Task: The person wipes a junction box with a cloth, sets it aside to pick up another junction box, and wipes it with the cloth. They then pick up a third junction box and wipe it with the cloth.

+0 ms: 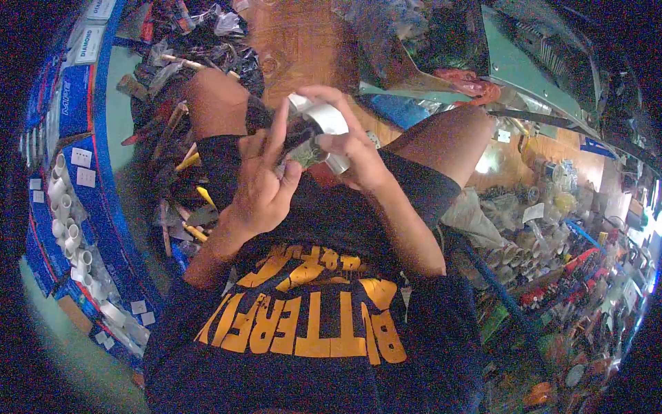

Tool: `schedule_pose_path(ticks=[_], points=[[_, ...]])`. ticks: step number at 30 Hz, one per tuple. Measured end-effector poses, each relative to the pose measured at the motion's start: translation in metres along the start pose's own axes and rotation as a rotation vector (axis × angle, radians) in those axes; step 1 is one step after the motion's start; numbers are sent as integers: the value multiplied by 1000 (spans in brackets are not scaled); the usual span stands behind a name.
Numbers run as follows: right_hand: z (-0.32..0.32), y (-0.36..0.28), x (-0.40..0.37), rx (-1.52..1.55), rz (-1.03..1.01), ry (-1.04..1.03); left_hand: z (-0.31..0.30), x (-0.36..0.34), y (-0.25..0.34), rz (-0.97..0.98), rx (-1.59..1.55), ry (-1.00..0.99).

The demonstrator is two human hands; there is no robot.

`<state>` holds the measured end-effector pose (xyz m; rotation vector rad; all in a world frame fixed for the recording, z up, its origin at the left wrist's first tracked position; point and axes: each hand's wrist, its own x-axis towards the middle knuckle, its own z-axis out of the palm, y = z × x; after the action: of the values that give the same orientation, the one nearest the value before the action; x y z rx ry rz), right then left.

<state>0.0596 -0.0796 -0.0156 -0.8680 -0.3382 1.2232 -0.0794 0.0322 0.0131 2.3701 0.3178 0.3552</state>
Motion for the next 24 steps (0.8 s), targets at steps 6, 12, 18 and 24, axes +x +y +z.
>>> schedule_pose_path(ticks=[6, 12, 18, 24], points=[[-1, 8, 4, 75, 6, 2, 12, 0, -23, -49, -201, 34], [-3, 18, 10, 187, 66, 17, 0, 4, -7, -38, 135, -156], [-14, 13, 11, 299, 131, 54, 4, 4, -10, -10, 76, -61], [-6, 14, 13, 254, 112, -18, 2, 6, -8, -1, 22, -99]])
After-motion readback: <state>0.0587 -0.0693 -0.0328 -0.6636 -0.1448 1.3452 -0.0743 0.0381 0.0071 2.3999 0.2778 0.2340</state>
